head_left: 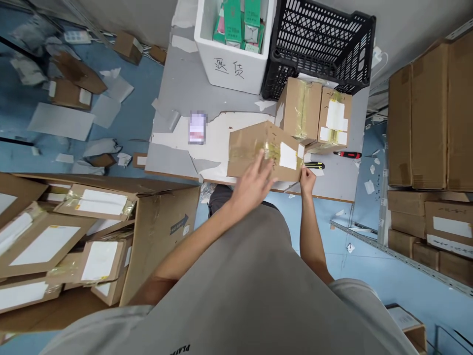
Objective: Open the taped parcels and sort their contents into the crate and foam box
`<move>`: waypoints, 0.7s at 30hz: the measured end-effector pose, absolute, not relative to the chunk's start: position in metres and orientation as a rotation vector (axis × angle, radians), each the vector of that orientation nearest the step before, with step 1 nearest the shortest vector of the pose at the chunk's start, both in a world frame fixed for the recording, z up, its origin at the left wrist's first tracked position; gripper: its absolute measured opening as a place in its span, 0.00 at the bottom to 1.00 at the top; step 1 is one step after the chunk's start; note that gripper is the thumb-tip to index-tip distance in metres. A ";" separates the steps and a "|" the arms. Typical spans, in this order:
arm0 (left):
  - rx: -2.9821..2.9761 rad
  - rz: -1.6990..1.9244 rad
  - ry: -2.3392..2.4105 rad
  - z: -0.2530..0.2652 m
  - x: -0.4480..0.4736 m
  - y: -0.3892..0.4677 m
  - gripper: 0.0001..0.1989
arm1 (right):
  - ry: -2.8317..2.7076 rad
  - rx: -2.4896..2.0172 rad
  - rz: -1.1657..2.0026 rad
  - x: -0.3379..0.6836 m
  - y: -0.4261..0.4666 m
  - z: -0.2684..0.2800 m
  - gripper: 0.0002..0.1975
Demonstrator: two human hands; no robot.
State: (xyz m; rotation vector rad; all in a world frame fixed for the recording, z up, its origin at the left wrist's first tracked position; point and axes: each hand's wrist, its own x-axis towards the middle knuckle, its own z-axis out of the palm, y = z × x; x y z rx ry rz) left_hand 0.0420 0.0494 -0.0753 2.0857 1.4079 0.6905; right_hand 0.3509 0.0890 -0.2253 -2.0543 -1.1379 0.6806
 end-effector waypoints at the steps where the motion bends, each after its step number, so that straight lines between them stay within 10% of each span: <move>1: 2.142 0.657 1.357 -0.071 0.055 0.050 0.31 | -1.128 -2.070 0.672 0.355 0.090 -0.227 0.32; 13: 2.272 0.570 1.295 -0.068 0.122 0.029 0.53 | -1.106 -2.098 0.701 0.364 0.086 -0.225 0.32; 21: 1.922 0.610 1.716 -0.088 0.048 0.046 0.42 | -1.120 -1.992 0.752 0.336 0.074 -0.207 0.36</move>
